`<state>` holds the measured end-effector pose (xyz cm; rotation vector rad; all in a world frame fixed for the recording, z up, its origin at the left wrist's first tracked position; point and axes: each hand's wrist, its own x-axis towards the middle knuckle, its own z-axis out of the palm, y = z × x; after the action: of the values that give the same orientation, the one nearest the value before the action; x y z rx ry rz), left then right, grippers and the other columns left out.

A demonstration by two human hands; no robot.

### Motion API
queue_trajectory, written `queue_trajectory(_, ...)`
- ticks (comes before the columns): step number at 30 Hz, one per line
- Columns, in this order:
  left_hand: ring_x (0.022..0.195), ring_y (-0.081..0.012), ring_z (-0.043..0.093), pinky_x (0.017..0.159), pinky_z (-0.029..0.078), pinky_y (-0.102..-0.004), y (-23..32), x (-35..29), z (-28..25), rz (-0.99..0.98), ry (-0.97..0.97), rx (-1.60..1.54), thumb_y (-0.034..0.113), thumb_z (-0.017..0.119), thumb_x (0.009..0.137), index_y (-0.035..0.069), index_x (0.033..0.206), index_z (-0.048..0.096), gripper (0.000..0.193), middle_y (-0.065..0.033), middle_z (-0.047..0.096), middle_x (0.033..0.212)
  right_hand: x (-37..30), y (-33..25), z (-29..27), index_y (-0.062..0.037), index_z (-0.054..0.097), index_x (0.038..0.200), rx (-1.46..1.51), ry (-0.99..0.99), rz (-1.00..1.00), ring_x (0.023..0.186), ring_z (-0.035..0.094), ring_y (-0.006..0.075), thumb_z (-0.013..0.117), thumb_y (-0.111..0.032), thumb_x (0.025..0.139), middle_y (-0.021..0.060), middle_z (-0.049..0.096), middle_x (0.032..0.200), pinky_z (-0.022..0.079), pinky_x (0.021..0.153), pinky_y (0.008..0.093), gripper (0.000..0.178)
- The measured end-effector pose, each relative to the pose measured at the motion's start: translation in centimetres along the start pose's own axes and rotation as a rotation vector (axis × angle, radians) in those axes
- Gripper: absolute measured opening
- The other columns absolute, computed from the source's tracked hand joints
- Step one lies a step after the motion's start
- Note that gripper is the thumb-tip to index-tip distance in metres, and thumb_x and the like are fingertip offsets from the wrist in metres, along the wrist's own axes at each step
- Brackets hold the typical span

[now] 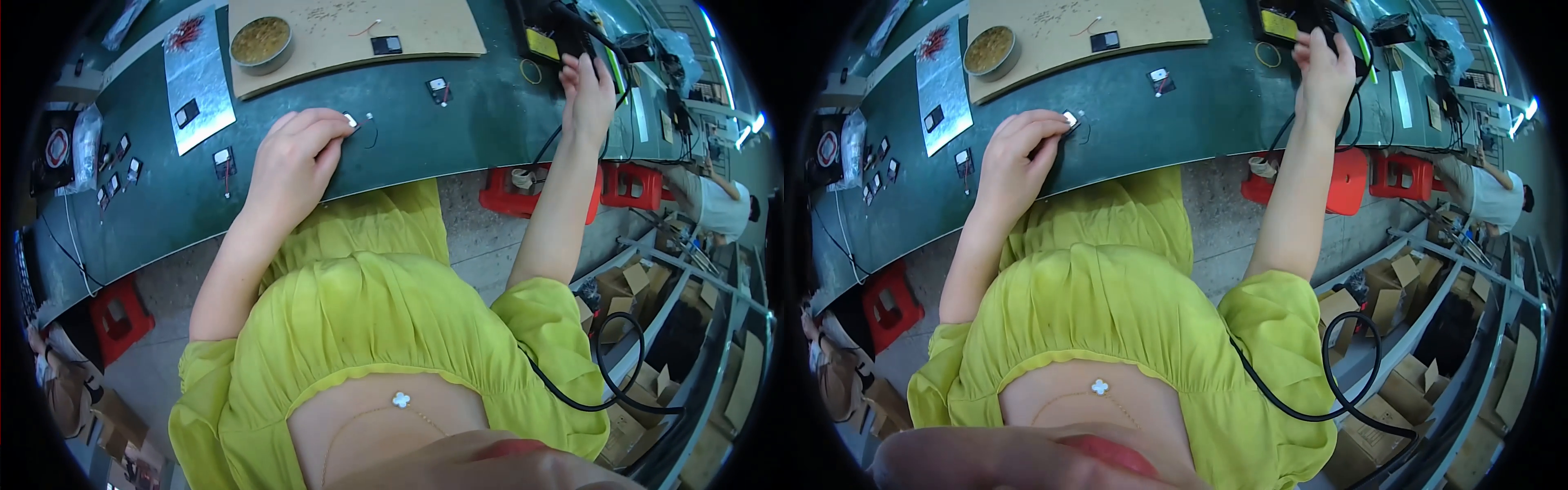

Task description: Solder small electronic components onto circuit boards and organize them in a tray.

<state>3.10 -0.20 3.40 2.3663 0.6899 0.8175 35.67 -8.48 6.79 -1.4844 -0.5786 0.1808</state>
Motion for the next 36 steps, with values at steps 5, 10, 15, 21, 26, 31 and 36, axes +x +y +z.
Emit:
queue_trajectory(5,0.075,-0.0186,0.056,0.072,0.044,-0.0269,1.0,0.0,-1.0,-0.015,0.085,-0.065,-0.004,0.058,0.073,0.002,0.082,0.062,0.012,-0.0037,0.062,0.090,6.3,1.2,0.3,-0.0004,0.060,0.098,0.127,0.124,0.093,0.064,0.056,0.0128,0.060,-0.012,0.081,0.0085,0.063,0.075,0.048,0.066,0.0251,0.020)
queue_trajectory(10,0.075,-0.0175,0.055,0.069,0.044,-0.0254,1.0,-1.9,-3.0,-0.122,0.193,-0.085,-0.007,0.057,0.073,0.002,0.084,0.062,0.014,-0.0058,0.062,0.089,7.9,1.3,3.0,-0.0067,0.059,0.092,0.042,0.192,0.234,0.069,0.058,0.0182,0.064,-0.007,0.073,0.0036,0.062,0.073,0.050,0.076,0.0362,0.020)
queue_trajectory(15,0.076,-0.0170,0.055,0.067,0.044,-0.0241,-0.5,-3.4,-4.1,-0.166,0.298,-0.081,-0.009,0.056,0.075,0.001,0.086,0.062,0.016,-0.0070,0.061,0.089,2.8,-2.9,-0.2,0.0065,0.060,0.098,-0.150,0.210,0.028,0.056,0.054,0.0103,0.059,-0.016,0.086,0.0114,0.062,0.072,0.049,0.060,0.0206,0.025)
queue_trajectory(21,0.077,-0.0174,0.056,0.067,0.044,-0.0236,-1.5,-4.1,-3.7,-0.138,0.338,-0.077,-0.010,0.055,0.075,0.000,0.087,0.061,0.018,-0.0079,0.061,0.089,-2.5,-0.2,-4.2,0.0028,0.058,0.099,0.148,0.082,-0.011,0.052,0.049,0.0090,0.054,-0.016,0.087,0.0077,0.054,0.063,0.047,0.058,0.0215,0.023)
queue_trajectory(26,0.077,-0.0178,0.056,0.068,0.045,-0.0239,-1.7,-3.6,-3.4,-0.086,0.313,-0.076,-0.011,0.055,0.074,0.000,0.087,0.060,0.018,-0.0085,0.061,0.090,-7.4,0.4,-3.6,0.0033,0.054,0.098,0.250,0.085,0.016,0.049,0.046,0.0128,0.043,-0.014,0.090,0.0073,0.050,0.059,0.048,0.059,0.0262,0.022)
queue_trajectory(31,0.078,-0.0181,0.057,0.070,0.045,-0.0245,-1.8,-3.9,-3.6,-0.076,0.363,-0.050,-0.012,0.056,0.073,0.000,0.087,0.060,0.019,-0.0090,0.062,0.091,-7.4,0.4,-2.0,0.0040,0.052,0.102,0.239,0.137,-0.037,0.056,0.055,0.0181,0.040,-0.010,0.089,0.0127,0.057,0.066,0.049,0.061,0.0275,0.023)
queue_trajectory(36,0.078,-0.0185,0.057,0.071,0.046,-0.0251,-2.7,-4.9,-3.8,-0.096,0.410,0.025,-0.012,0.056,0.073,0.000,0.088,0.060,0.020,-0.0095,0.061,0.091,-7.5,1.3,-2.9,0.0040,0.052,0.103,-0.054,0.142,-0.115,0.063,0.060,0.0199,0.040,-0.008,0.088,0.0160,0.060,0.073,0.050,0.062,0.0268,0.023)
